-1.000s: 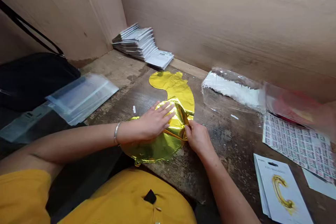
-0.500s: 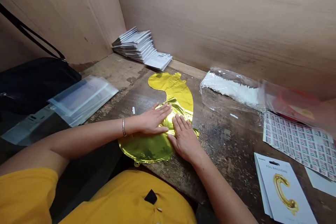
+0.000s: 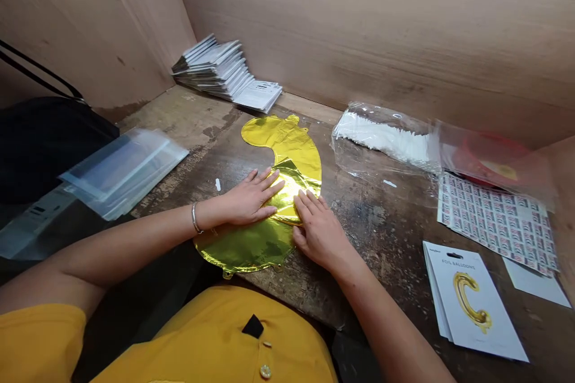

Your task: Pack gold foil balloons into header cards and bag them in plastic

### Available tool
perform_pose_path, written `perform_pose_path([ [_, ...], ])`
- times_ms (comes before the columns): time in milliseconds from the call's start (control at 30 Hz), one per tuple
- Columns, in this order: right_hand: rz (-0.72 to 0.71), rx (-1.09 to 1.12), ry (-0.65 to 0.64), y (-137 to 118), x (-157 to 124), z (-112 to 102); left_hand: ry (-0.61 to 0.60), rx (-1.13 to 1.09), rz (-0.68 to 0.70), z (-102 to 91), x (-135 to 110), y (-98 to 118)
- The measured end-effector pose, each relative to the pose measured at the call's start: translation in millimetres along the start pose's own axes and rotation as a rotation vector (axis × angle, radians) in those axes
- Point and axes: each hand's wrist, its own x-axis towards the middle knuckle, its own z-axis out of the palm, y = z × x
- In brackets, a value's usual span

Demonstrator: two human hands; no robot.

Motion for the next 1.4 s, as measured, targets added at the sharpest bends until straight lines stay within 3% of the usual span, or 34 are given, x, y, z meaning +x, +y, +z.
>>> perform_pose_path([
  [133, -0.058, -0.057, 0.043, 3, -7, -7, 0.014, 0.031, 0.003, -7.8, 1, -2],
  [267, 0.180, -0.170, -0.032, -33, -8, -20, 0.262, 0.057, -0.026, -18.9, -8, 24],
  [367, 0.308, -0.191, -0.126, -68, -11, -30, 0.330, 0.047, 0.164, -14.4, -20, 45],
  [433, 0.260, -0.109, -0.119, -76, -16, -34, 0.288, 0.038, 0.273, -5.2, -27, 50],
  [567, 0.057, 0.237, 0.008, -48, -31, -31, 0.325, -0.064, 0.218, 9.3, -40, 42],
  [700, -0.022, 0.392, -0.019, -13, -43, -11, 0.353, -0.265, 0.185, 7.7, -54, 31],
  [833, 0.050, 0.384, 0.086, -15, -44, 7, 0.361, -0.407, 0.091, 2.4, -65, 25],
  [1000, 0.206, 0.403, 0.256, -23, -29, 8, 0.351, -0.450, -0.120, -3.7, -68, 28],
  [1167, 0.351, 0.261, 0.263, -22, -9, 8, 0.371, -0.380, -0.355, -4.6, -58, 35],
  [1267, 0.383, 0.166, 0.240, -25, -4, 10, 0.370, -0.337, -0.338, -2.4, -54, 36],
  [1400, 0.395, 0.086, 0.221, -31, -4, 9, 0.273, -0.261, -0.235, -3.5, -54, 35],
])
